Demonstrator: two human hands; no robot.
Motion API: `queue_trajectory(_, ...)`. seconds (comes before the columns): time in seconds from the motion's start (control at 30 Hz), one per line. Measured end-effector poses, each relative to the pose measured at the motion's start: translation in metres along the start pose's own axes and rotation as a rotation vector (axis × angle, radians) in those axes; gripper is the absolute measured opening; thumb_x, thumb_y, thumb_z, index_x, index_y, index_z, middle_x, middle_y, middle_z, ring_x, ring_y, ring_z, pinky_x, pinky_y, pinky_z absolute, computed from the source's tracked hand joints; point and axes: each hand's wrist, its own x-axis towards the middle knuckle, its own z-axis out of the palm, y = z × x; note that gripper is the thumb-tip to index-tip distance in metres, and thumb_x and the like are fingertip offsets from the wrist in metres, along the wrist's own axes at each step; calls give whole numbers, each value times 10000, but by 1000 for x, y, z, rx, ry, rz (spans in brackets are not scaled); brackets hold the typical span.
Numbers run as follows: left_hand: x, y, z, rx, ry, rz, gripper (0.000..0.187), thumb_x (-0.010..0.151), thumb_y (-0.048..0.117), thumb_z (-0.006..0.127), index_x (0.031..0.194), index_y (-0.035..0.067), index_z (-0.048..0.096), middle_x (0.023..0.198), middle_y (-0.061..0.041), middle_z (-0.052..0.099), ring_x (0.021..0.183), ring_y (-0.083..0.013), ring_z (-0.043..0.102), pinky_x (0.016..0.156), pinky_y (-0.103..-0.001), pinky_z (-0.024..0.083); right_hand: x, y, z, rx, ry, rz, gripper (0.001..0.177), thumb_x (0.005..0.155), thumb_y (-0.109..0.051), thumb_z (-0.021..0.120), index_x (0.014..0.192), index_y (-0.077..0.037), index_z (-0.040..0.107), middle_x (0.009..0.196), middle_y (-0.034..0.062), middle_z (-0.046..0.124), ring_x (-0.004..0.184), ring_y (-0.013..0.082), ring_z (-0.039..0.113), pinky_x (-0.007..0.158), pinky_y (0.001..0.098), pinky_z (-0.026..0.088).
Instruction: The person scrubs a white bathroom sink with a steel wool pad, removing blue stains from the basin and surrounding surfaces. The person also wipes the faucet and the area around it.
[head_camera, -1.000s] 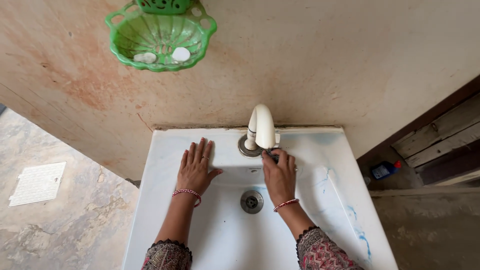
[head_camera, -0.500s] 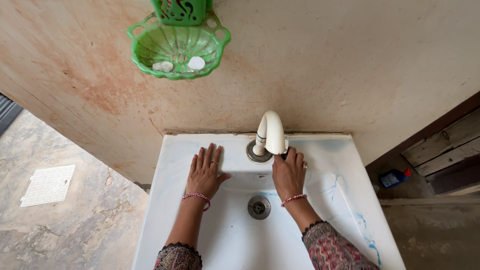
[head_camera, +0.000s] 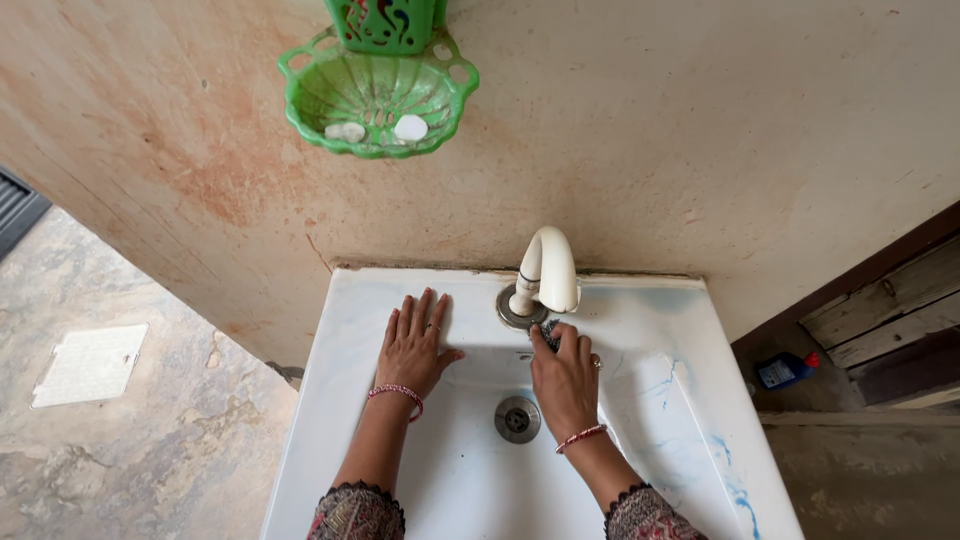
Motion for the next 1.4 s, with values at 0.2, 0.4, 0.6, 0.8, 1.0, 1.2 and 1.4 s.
queue_trajectory(0.2, -1, -1, 3, -5, 35, 13, 966, 870, 609, 630, 1613, 237, 138, 1692, -38, 127, 1556, -288, 109, 1258, -456, 100, 20, 10, -19, 18, 68, 102, 293, 901, -145, 709, 1186, -195, 754, 1151, 61, 562, 1026, 310, 529, 835, 479, 472)
queue_trajectory(0.4, 0, -1, 2, -8, 21, 7, 960, 880, 611, 613, 1621, 241, 128, 1695, -36, 118, 1556, -281, 90, 1258, -457, 98, -5, -7, -9, 87, -41, -65, 408, 855, -141, 710, 1263, -141, 708, 1141, 91, 544, 995, 289, 545, 806, 452, 490)
queue_trajectory(0.6, 2, -3, 9, -10, 33, 16, 954, 874, 624, 606, 1611, 251, 128, 1687, -32, 113, 1549, -292, 86, 1248, -460, 93, 11, 12, -20, 20, 6, 30, 386, 845, -136, 713, 1231, -147, 726, 1145, 110, 550, 996, 304, 537, 801, 449, 493)
queue_trajectory(0.8, 1, -1, 4, -8, 27, 8, 951, 872, 597, 632, 1609, 247, 144, 1688, -37, 129, 1553, -288, 98, 1256, -460, 101, 24, -50, -4, -11, 34, -227, 305, 867, -150, 688, 1161, -79, 730, 1064, 48, 603, 1027, 277, 560, 852, 442, 510)
queue_trajectory(1.0, 1, -1, 6, -31, 44, 14, 966, 858, 579, 658, 1608, 242, 151, 1682, -52, 144, 1547, -302, 110, 1247, -464, 98, 21, -40, -11, -29, 102, -255, 183, 874, -142, 675, 1036, -82, 736, 1045, 60, 629, 995, 287, 569, 817, 416, 531)
queue_trajectory(1.2, 0, -1, 6, -55, 69, 14, 974, 845, 581, 668, 1605, 243, 163, 1676, -48, 166, 1544, -305, 127, 1249, -467, 103, 26, -37, -6, 88, 110, -265, 123, 876, -181, 722, 970, -104, 743, 956, 27, 620, 917, 251, 590, 796, 415, 528)
queue_trajectory(1.4, -1, 1, 2, -67, 60, 12, 974, 840, 555, 690, 1605, 238, 177, 1676, -55, 172, 1546, -310, 132, 1248, -470, 102, 33, -48, -2, 81, 155, -246, 100, 860, -155, 727, 923, -83, 754, 928, 88, 573, 897, 280, 573, 761, 419, 515)
